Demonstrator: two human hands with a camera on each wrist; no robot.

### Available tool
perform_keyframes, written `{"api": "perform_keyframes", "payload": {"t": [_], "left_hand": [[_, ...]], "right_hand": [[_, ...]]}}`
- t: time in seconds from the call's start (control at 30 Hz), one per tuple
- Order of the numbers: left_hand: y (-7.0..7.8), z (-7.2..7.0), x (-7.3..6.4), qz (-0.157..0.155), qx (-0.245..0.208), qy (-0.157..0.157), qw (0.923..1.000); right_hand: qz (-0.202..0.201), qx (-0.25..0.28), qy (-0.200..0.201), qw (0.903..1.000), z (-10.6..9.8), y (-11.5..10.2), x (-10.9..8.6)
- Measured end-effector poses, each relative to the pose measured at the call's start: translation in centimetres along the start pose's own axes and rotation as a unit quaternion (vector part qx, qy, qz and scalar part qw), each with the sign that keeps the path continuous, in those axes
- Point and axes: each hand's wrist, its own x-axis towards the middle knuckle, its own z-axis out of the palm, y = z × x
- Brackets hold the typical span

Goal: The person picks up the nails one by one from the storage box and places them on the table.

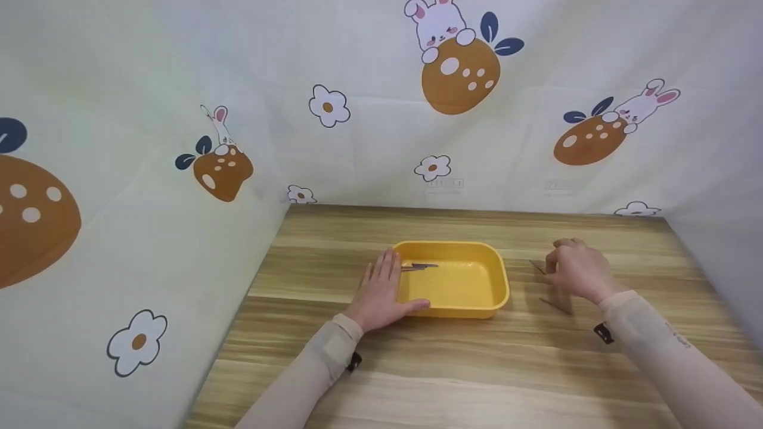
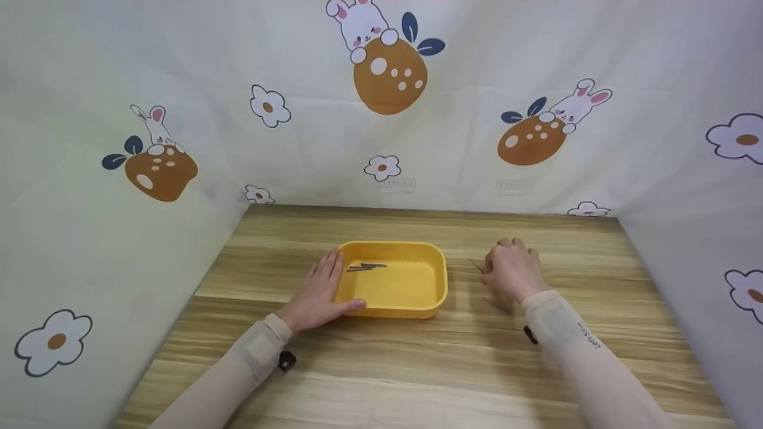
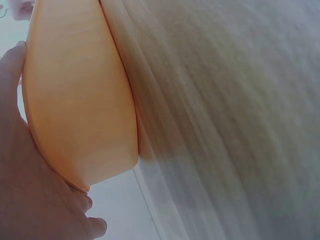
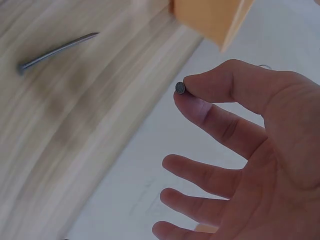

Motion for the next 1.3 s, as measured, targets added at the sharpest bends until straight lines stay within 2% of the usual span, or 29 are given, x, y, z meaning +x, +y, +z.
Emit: {"api": "perform_keyframes", "payload": {"t": [0.33,0.53,0.67,0.87,1.3], "left_hand": [[-0.2,0.0,0.2,-0.001,-0.009,-0.003,1.0],[-0.1,-0.1,0.2,-0.005,-0.011,-0.006,0.9999],[-0.1,0.0,0.1,-0.007,-0.009,-0.005,0.9999],[0.0,0.0,0.1,-0.006,-0.005,-0.001,1.0],[-0.2,0.2,0.1,-0.001,0.0,0.001,1.0]], "right_hand": [[0.047,0.009,-0.031,0.9984,1.3,2.7,-1.0],[0.054,0.003,-0.052,0.9971,2.3,3.6,-1.5],[0.052,0.003,-0.06,0.9969,2.7,3.8,-1.8],[0.043,-0.01,-0.049,0.9978,3.1,3.6,-2.1],[0.043,-0.008,-0.046,0.998,2.8,3.3,-2.3]]}}
